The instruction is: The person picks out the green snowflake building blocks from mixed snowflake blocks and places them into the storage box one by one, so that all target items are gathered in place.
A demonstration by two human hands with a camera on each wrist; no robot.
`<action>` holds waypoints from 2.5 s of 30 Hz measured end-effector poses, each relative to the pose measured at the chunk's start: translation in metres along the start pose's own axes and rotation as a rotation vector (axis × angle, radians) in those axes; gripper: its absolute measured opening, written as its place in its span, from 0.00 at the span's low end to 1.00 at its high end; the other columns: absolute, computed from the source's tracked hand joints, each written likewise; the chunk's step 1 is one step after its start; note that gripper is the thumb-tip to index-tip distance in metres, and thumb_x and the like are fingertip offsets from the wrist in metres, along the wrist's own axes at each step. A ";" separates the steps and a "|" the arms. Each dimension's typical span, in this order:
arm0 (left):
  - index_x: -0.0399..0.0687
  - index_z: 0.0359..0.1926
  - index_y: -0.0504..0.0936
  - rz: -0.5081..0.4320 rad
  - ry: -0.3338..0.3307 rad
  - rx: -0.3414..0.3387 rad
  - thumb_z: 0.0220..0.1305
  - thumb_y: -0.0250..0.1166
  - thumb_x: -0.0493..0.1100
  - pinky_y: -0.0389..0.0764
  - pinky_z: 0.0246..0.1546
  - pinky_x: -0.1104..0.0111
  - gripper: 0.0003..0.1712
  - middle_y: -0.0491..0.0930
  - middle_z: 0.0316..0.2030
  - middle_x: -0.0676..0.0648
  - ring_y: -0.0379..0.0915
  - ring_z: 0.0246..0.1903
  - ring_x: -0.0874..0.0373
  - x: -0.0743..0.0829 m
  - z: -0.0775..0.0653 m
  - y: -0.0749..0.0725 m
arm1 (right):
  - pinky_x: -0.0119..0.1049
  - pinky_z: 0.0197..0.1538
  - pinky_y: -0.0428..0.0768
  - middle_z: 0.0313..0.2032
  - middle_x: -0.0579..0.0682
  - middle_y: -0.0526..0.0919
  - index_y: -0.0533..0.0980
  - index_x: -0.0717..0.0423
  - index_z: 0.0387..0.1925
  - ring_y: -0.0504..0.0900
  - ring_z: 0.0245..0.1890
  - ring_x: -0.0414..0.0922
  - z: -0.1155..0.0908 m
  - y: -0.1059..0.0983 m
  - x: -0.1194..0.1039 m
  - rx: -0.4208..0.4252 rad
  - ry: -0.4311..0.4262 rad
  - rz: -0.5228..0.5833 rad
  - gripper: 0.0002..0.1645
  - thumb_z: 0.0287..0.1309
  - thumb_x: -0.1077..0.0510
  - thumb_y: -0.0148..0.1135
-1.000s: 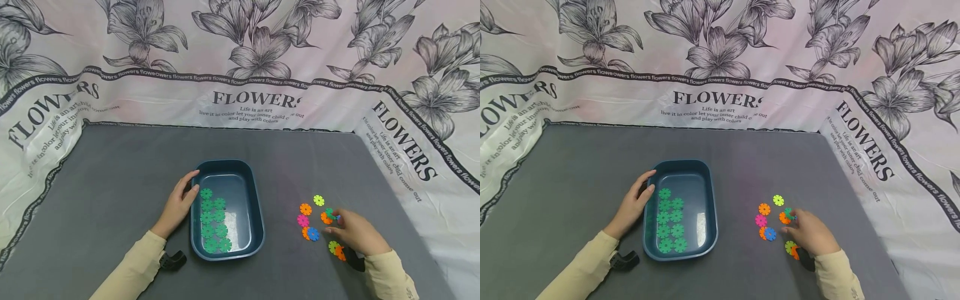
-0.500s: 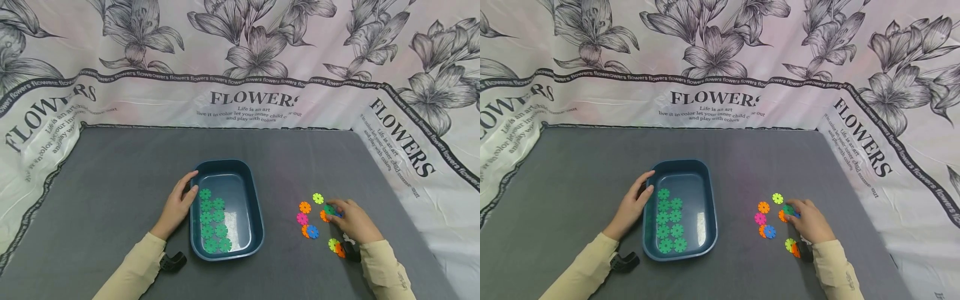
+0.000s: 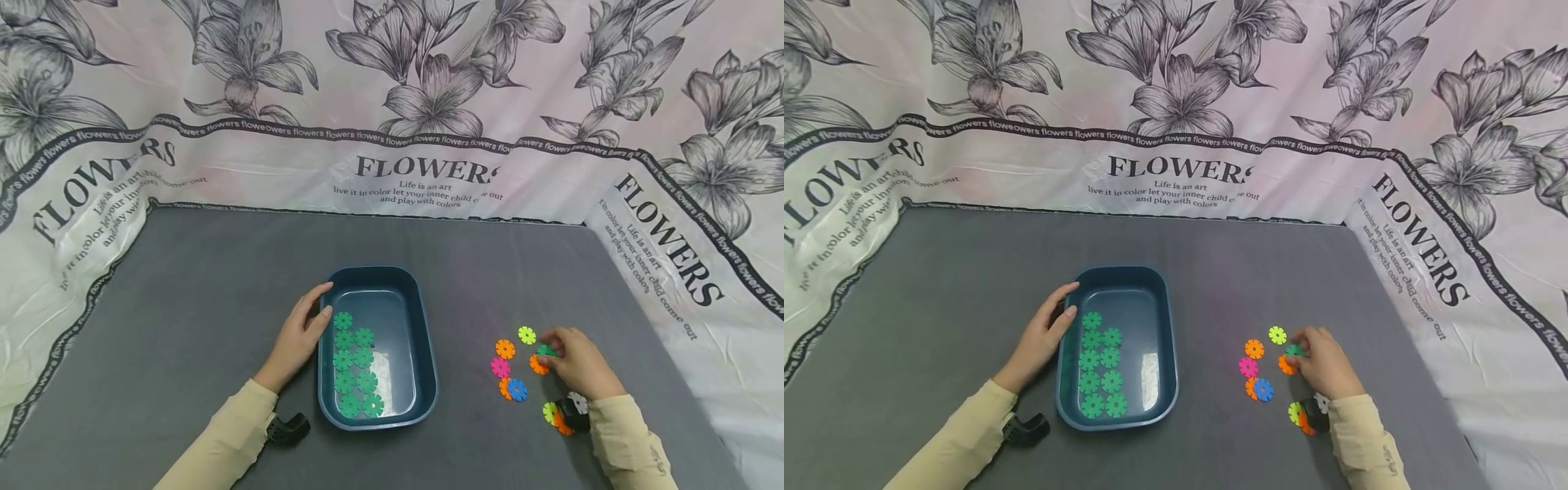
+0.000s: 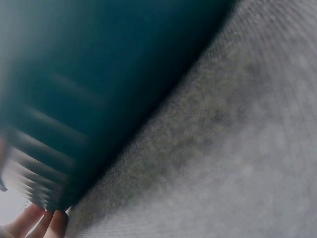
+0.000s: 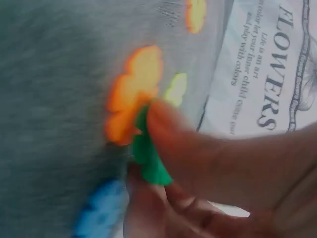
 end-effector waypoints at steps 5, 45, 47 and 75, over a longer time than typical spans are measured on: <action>0.47 0.70 0.62 0.003 0.000 0.002 0.73 0.52 0.42 0.70 0.58 0.51 0.26 0.59 0.68 0.39 0.63 0.63 0.44 0.000 -0.002 0.000 | 0.39 0.33 0.77 0.36 0.54 0.83 0.80 0.62 0.44 0.80 0.33 0.46 0.008 -0.014 -0.015 -0.043 -0.014 0.082 0.10 0.59 0.65 0.62; 0.64 0.69 0.63 -0.003 -0.007 0.021 0.73 0.52 0.51 0.72 0.56 0.53 0.25 0.60 0.68 0.47 0.68 0.60 0.50 -0.040 0.008 0.005 | 0.31 0.34 0.75 0.30 0.48 0.83 0.82 0.56 0.31 0.76 0.27 0.40 0.143 0.096 -0.265 -0.454 -0.321 0.002 0.06 0.54 0.68 0.63; 0.65 0.69 0.63 -0.012 -0.006 0.021 0.73 0.52 0.52 0.72 0.57 0.53 0.25 0.60 0.68 0.48 0.68 0.60 0.50 -0.041 0.008 0.004 | 0.32 0.35 0.76 0.30 0.48 0.82 0.82 0.55 0.31 0.76 0.28 0.41 0.142 0.099 -0.264 -0.452 -0.315 0.010 0.05 0.55 0.67 0.64; 0.62 0.69 0.63 0.034 0.036 0.027 0.73 0.51 0.49 0.72 0.57 0.53 0.25 0.60 0.68 0.47 0.66 0.61 0.51 -0.031 0.008 -0.001 | 0.32 0.23 0.73 0.20 0.45 0.74 0.70 0.56 0.36 0.72 0.18 0.41 0.011 0.052 -0.170 -0.222 -0.109 0.368 0.17 0.64 0.46 0.60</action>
Point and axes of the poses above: each hand's wrist, its own z-axis towards the middle knuckle, its own y-axis out of the palm, x = y × z, the point moved 5 cm from there along z, towards the middle knuckle
